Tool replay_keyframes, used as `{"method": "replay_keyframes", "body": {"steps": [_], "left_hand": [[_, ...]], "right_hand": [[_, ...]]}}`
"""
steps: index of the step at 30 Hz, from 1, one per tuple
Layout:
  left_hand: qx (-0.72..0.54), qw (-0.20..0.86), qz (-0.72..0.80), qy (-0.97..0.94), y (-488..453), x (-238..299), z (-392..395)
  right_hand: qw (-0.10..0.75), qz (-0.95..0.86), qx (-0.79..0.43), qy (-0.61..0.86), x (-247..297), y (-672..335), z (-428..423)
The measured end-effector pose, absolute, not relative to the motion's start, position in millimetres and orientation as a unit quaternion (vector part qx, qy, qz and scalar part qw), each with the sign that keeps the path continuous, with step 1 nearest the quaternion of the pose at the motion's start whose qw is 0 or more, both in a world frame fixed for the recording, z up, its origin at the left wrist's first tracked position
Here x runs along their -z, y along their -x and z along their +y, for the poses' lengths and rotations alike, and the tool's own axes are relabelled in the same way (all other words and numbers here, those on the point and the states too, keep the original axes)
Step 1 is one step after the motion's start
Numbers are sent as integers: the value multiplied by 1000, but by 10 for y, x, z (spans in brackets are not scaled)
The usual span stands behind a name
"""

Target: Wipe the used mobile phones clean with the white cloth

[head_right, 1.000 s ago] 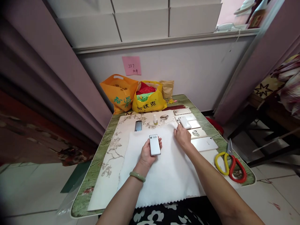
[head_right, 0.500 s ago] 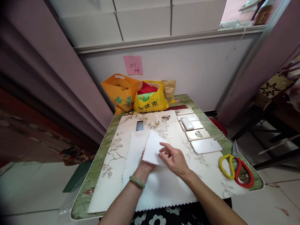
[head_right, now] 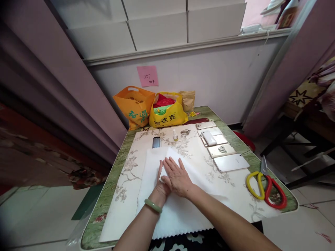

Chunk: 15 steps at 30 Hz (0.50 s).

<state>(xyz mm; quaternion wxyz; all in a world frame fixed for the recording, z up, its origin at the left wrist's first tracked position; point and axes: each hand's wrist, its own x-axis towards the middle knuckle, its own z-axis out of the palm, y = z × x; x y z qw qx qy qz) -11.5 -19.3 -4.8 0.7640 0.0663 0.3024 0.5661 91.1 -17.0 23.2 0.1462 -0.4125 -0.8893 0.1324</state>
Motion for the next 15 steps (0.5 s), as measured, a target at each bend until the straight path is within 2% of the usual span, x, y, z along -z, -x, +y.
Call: {"method": "replay_keyframes", "body": {"steps": [6,15], "left_hand": [[-557,803,207,-54,9,-90,-73],[-569,786,236,-50,18,-121,-140]], "right_hand": [[112,-866,-144,465,-270,-859,245],[126,-868,-98,470,-114,-1254,79]]}}
